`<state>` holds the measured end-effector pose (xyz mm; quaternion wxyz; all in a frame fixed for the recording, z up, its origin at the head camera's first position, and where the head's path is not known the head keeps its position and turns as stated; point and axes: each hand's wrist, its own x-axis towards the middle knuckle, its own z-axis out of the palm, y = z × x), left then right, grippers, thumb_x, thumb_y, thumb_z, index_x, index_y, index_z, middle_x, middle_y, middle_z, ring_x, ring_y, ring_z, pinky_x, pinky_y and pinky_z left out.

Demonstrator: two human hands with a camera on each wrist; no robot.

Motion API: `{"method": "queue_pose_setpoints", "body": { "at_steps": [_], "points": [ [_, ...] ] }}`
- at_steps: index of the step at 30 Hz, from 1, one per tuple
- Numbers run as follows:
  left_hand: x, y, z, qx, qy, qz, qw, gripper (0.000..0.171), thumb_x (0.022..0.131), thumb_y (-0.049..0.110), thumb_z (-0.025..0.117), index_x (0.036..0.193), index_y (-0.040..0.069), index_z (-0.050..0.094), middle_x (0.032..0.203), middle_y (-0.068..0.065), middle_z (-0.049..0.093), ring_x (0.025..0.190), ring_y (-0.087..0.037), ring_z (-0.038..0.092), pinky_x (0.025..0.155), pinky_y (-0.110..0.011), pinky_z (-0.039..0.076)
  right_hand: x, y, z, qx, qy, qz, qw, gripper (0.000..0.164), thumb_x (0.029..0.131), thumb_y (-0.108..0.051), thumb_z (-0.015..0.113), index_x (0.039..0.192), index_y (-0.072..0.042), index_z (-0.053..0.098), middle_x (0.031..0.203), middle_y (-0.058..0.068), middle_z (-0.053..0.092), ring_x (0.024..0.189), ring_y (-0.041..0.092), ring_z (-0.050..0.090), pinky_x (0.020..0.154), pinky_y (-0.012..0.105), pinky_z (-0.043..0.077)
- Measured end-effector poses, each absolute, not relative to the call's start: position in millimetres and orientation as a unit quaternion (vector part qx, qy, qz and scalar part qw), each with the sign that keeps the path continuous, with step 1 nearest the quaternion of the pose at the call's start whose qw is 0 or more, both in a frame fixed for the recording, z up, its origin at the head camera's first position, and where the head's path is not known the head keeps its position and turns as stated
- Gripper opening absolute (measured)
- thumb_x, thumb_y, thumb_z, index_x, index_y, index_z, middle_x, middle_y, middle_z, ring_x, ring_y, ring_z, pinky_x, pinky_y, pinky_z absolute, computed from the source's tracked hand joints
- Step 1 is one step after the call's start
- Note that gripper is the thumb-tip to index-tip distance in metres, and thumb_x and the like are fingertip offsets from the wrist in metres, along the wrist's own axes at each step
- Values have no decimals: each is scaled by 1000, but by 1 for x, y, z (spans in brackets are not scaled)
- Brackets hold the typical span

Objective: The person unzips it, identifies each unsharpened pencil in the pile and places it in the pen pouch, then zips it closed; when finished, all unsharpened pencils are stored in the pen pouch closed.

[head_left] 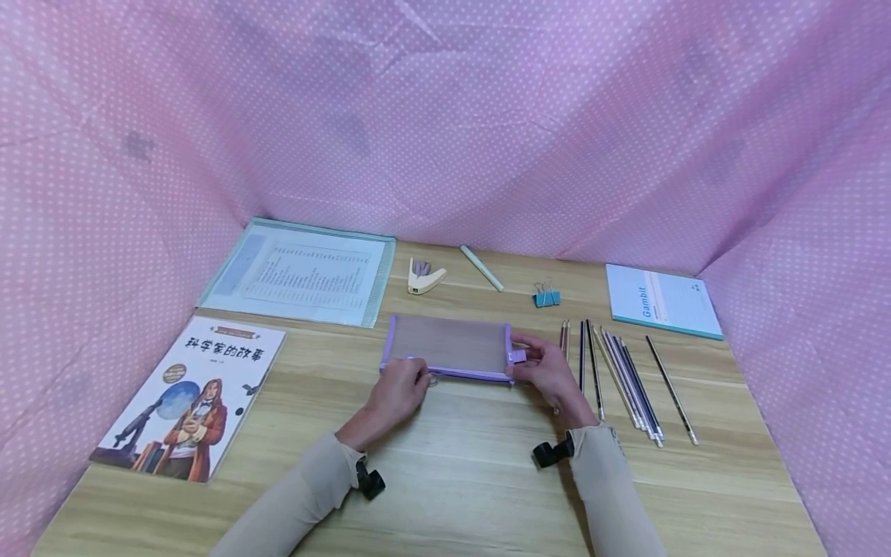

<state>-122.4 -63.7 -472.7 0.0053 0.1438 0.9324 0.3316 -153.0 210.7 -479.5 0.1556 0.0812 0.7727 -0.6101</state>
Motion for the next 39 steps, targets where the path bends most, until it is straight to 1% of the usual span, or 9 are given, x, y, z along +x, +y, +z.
{"method": "queue_pose_setpoints", "body": {
  "at_steps": [7,12,15,19,27,35,39],
  "points": [
    [-123,-76,-472,129,933,335,-2,10,89,3,67,80,1,71,65,-4,64,56,-9,50,51,-20,42,-153,210,-480,81,771,-611,162,69,80,9,72,144,-5,50,135,28,56,102,23,66,83,26,59],
    [-123,-83,-470,113,928,354,17,9,90,1,65,84,-1,72,65,-4,64,53,-9,50,47,-18,42,-153,211,-479,82,771,-612,158,69,80,9,72,144,-5,50,133,28,57,102,23,66,82,25,59],
    [-123,-87,-470,104,928,357,23,8,90,2,65,86,-1,72,65,-4,64,53,-9,50,47,-19,42,-153,211,-479,84,772,-610,157,70,79,10,72,144,-5,50,133,28,57,101,22,66,81,24,59],
    [-124,-91,-470,100,930,353,17,8,89,2,65,85,-1,71,65,-5,64,53,-9,51,47,-19,43,-153,210,-479,83,772,-611,158,70,79,9,72,144,-5,50,132,28,57,101,22,66,82,24,59],
    [-125,-103,-470,76,935,345,28,7,89,2,66,87,-2,71,69,-7,67,56,-10,54,48,-18,45,-153,211,-480,81,771,-612,159,70,79,8,73,144,-5,50,134,28,57,102,23,65,81,25,59],
    [-127,-114,-469,75,938,338,17,8,89,2,66,85,-1,72,65,-5,64,54,-10,52,47,-19,43,-155,211,-480,91,776,-602,163,70,80,8,73,144,-9,50,135,25,57,104,23,65,84,26,59],
    [-126,-118,-470,73,934,348,30,9,90,3,65,85,-1,72,63,-5,63,52,-10,52,46,-19,44,-155,210,-480,104,775,-600,168,72,79,8,73,144,-10,50,135,24,56,105,24,64,85,27,59]
  ]
}}
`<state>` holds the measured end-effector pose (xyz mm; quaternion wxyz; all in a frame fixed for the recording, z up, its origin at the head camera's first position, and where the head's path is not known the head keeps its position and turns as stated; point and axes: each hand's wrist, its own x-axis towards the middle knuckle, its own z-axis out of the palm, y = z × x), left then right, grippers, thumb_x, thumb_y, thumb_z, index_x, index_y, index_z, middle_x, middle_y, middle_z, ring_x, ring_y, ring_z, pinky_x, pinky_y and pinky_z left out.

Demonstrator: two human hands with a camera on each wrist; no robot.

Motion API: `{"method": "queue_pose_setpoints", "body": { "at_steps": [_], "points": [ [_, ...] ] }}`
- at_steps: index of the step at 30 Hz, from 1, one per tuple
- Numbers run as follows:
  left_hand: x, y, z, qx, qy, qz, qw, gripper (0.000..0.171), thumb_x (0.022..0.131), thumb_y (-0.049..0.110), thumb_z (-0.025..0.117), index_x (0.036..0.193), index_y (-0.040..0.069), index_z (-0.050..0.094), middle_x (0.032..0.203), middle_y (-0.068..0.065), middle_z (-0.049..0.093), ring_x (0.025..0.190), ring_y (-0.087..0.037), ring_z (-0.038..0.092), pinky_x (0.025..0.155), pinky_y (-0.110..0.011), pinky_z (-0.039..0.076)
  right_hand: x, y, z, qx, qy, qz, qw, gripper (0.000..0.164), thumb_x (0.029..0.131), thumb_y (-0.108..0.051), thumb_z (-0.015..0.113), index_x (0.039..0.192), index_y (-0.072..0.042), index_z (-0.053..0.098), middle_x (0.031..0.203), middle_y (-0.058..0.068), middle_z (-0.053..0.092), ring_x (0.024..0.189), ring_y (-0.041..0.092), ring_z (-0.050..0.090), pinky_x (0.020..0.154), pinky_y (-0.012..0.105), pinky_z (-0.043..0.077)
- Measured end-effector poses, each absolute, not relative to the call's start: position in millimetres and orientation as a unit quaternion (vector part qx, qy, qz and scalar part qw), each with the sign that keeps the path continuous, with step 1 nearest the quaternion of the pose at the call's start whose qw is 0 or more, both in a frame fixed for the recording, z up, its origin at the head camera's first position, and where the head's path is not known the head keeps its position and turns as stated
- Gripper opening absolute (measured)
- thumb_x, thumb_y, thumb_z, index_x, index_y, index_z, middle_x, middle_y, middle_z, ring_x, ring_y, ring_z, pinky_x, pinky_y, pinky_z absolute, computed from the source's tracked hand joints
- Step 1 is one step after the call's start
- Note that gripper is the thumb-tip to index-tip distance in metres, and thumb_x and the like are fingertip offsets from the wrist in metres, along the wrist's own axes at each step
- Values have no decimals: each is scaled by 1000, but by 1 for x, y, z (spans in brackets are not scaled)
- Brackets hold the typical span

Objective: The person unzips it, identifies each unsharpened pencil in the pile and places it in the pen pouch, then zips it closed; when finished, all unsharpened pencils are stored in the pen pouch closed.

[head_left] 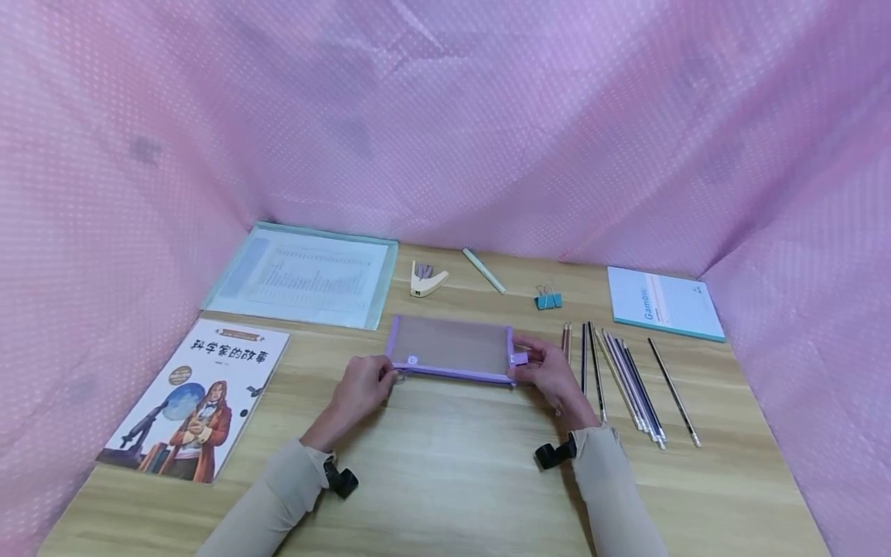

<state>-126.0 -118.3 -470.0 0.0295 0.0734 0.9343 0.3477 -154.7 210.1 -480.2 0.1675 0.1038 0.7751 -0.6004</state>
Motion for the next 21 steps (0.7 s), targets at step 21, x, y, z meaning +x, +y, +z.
{"method": "queue_pose_setpoints", "body": {
  "at_steps": [21],
  "points": [
    [-136,-145,-468,60,918,382,87,13,93,3,62,83,-2,68,61,-7,63,49,-12,57,43,-22,47,-156,212,-484,112,764,-613,166,71,78,9,73,143,-9,52,133,24,57,107,26,62,87,29,59]
  ]
}}
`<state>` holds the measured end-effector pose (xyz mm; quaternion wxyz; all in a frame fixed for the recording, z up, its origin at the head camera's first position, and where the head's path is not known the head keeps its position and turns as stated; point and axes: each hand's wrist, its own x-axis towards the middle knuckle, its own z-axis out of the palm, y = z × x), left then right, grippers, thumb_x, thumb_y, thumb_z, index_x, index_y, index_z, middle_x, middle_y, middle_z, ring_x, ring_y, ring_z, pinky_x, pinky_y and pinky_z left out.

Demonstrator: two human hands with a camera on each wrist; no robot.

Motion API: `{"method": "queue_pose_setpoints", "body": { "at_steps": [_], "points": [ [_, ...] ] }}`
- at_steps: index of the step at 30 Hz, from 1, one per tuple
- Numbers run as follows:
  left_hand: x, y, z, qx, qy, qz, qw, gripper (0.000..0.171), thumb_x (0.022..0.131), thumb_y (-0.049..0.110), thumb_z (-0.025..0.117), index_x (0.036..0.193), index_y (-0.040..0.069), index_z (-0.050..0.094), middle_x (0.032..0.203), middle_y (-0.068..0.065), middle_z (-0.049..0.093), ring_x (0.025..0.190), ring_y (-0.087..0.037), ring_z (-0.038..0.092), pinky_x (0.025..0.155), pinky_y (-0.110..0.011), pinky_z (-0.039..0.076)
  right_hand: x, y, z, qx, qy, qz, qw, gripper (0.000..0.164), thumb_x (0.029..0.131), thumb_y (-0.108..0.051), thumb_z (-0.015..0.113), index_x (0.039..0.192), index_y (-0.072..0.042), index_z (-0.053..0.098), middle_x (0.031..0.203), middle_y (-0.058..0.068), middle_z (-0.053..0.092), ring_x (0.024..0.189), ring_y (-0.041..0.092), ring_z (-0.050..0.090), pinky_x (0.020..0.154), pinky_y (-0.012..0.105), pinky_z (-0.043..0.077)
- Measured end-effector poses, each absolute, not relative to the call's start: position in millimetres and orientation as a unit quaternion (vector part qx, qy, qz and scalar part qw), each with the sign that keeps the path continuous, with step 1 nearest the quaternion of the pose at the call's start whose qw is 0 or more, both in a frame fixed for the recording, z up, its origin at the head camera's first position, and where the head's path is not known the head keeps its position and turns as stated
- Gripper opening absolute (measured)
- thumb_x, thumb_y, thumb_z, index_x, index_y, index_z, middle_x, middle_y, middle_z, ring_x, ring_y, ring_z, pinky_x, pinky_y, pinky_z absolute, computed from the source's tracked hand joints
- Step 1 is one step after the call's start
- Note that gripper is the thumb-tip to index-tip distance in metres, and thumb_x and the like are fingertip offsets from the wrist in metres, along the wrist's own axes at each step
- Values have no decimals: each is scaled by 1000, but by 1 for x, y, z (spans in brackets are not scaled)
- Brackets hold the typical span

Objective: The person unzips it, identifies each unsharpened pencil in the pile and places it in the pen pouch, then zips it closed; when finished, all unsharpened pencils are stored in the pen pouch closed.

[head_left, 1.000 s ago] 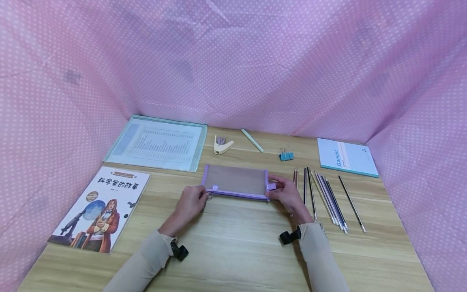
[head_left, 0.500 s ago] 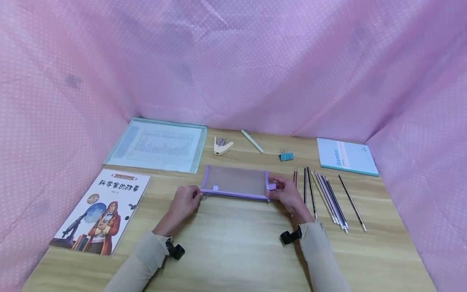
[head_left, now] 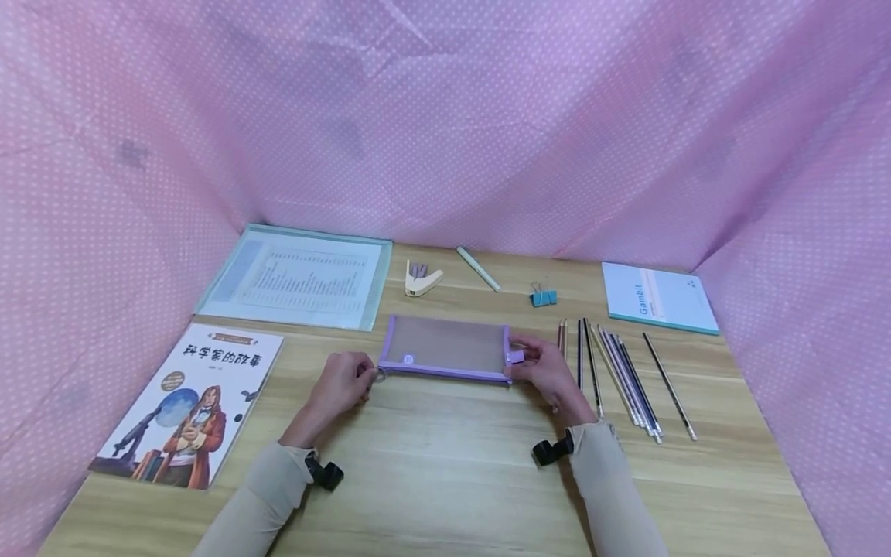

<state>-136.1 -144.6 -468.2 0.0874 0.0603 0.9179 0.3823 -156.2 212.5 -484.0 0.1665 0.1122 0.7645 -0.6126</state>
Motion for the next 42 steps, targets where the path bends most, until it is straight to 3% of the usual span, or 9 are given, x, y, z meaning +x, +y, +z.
{"method": "queue_pose_setpoints", "body": {
  "at_steps": [10,26,33,38,42],
  "points": [
    [-140,-155,-466,53,918,376,113,14,94,4,62,82,1,68,64,-6,63,52,-12,58,44,-23,47,-156,213,-484,113,761,-618,162,69,78,10,73,142,-6,52,129,25,57,103,25,63,84,27,60],
    [-143,-156,-465,72,931,341,110,11,93,8,66,84,4,69,62,-4,61,54,-13,54,48,-24,45,-156,214,-482,109,766,-611,166,69,78,8,73,143,-7,52,128,23,56,102,23,60,82,25,59],
    [-143,-158,-462,95,931,338,99,8,89,9,69,95,3,69,69,-4,64,58,-11,55,50,-22,44,-157,214,-482,104,763,-615,168,69,79,9,72,143,-6,51,120,20,58,98,22,61,80,24,59],
    [-145,-159,-456,103,940,316,75,22,85,11,72,104,0,69,81,-8,69,70,-15,60,61,-26,51,-157,214,-483,111,762,-616,169,70,78,9,73,143,-9,52,123,19,58,100,23,61,81,25,59],
    [-147,-156,-449,128,942,305,57,30,84,13,74,111,1,69,103,-15,72,91,-26,68,79,-40,59,-156,213,-483,109,764,-614,166,70,78,7,73,142,-10,53,127,20,57,103,24,60,83,27,58]
  ]
}}
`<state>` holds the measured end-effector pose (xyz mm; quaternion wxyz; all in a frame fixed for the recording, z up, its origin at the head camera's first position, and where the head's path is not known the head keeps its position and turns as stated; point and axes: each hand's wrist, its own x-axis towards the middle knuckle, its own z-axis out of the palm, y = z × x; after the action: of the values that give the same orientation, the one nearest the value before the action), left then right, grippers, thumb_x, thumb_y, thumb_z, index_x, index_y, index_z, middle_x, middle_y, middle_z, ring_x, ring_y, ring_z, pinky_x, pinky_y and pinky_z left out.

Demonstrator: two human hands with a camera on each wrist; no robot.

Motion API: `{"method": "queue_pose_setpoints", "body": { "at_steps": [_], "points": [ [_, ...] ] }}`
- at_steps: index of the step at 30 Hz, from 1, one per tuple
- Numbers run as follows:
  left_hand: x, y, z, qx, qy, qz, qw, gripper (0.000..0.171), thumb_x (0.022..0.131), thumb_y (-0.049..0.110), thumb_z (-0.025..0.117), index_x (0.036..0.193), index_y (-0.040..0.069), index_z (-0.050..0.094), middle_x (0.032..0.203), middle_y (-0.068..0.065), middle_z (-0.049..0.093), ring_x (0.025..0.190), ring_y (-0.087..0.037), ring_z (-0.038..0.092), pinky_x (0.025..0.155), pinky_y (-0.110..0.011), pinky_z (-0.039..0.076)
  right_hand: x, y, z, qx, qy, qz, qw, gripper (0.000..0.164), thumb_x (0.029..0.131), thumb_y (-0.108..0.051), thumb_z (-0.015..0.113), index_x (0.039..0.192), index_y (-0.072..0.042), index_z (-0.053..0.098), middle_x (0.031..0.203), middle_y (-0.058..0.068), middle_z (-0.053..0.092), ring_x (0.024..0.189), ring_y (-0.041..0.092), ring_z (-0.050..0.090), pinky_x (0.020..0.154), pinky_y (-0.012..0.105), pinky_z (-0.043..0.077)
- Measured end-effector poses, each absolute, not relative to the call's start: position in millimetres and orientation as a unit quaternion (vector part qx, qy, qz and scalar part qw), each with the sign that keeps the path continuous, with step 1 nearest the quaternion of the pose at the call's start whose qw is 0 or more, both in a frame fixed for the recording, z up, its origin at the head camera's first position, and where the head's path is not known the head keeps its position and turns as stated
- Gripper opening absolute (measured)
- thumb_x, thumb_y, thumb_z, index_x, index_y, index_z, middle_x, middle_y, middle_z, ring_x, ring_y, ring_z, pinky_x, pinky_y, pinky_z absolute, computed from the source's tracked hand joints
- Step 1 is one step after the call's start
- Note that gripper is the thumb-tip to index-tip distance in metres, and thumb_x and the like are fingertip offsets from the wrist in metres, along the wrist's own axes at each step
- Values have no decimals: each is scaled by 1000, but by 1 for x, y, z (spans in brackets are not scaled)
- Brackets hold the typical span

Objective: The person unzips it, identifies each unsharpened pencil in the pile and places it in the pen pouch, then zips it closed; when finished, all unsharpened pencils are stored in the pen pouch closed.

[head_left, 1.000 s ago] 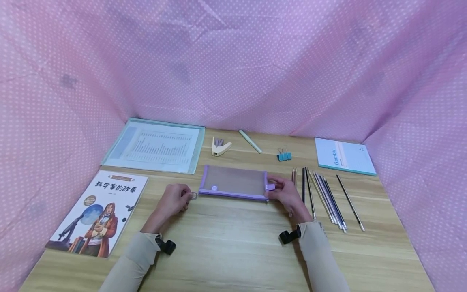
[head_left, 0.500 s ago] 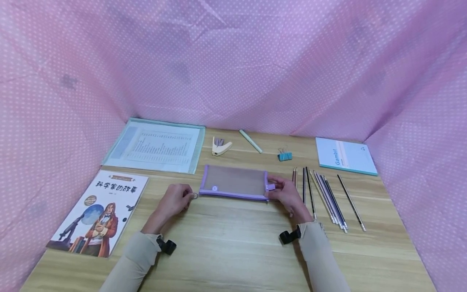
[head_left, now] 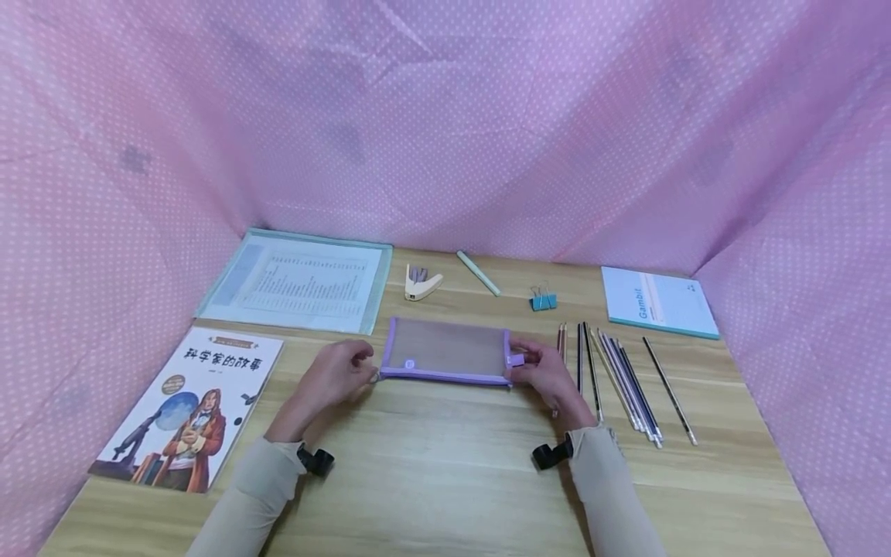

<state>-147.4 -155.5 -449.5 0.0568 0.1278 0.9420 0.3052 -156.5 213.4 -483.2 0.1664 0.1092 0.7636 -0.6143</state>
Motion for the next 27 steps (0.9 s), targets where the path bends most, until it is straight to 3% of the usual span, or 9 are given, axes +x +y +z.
{"method": "queue_pose_setpoints", "body": {
  "at_steps": [4,9,15,27],
  "points": [
    [-150,-146,-444,204,936,286,36,38,84,17,76,117,1,67,123,-20,67,113,-37,65,97,-51,54,-154,213,-485,103,768,-610,165,70,78,6,74,142,-10,53,125,20,57,103,25,60,84,28,59],
    [-156,-130,-442,267,922,272,63,48,84,26,79,123,2,65,133,-19,62,128,-37,57,107,-51,48,-154,213,-486,104,772,-606,161,71,77,7,74,143,-9,53,124,20,58,104,25,60,85,30,59],
    [-164,-114,-445,275,925,236,113,51,79,27,84,122,7,68,132,-13,62,125,-30,57,107,-47,49,-154,214,-485,99,773,-605,164,71,77,7,74,143,-8,52,124,21,57,104,25,60,83,28,59],
    [-173,-103,-451,301,934,156,115,56,71,29,88,120,10,69,130,-12,62,122,-29,57,110,-48,44,-155,216,-483,86,775,-602,171,70,79,6,73,144,-6,50,127,23,57,104,25,60,83,26,57]
  ]
}}
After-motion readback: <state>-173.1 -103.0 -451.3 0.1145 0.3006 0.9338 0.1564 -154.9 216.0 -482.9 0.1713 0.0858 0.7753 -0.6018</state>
